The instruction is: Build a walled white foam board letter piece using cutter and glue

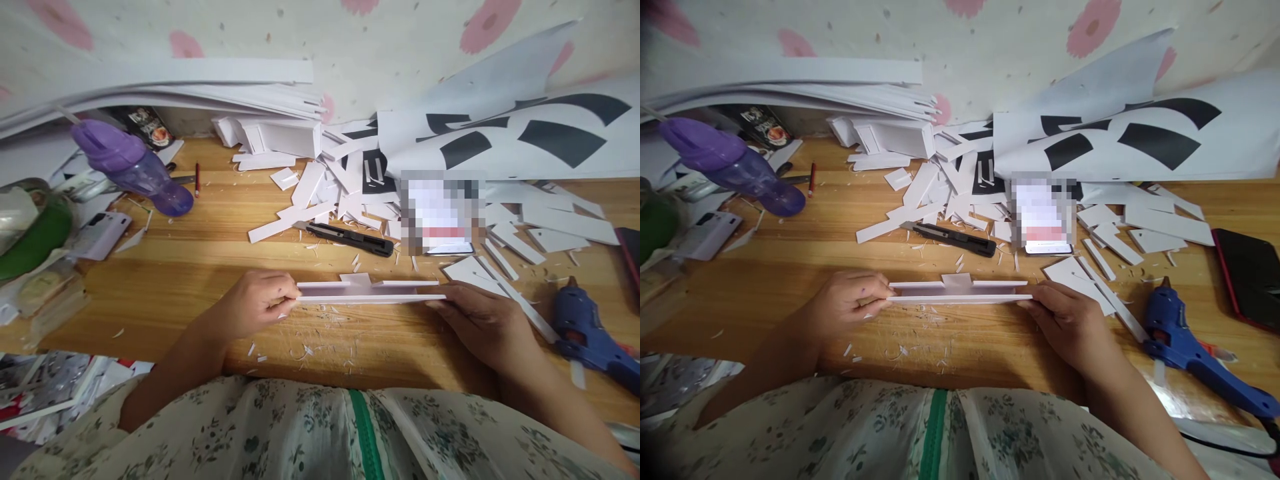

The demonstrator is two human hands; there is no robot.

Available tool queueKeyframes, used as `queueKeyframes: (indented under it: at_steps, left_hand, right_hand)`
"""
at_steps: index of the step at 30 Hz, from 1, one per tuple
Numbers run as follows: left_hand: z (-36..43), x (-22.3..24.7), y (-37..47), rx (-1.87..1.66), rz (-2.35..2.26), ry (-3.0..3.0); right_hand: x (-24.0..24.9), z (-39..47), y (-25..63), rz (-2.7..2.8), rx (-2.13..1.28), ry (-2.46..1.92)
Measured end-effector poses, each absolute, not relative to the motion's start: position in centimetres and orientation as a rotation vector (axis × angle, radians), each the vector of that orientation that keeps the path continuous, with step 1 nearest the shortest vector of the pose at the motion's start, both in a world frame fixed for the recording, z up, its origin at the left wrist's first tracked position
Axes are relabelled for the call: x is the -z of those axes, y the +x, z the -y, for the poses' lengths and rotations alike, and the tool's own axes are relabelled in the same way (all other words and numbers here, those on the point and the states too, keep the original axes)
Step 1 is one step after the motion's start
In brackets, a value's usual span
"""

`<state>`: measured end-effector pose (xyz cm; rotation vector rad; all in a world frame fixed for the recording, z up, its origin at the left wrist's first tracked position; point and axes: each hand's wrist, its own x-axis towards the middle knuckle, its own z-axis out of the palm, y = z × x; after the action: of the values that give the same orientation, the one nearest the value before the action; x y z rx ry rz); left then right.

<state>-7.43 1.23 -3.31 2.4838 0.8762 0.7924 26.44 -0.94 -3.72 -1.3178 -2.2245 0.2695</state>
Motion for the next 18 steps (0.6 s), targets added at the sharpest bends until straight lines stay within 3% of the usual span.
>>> queueKeyframes:
  at_steps: [18]
  left_hand:
    - [-0.84,3.35,-7.44,-0.729,-0.984,2.455]
  right_hand:
    - [3.94,1.11,26.55,2.105,-0.480,-1.358]
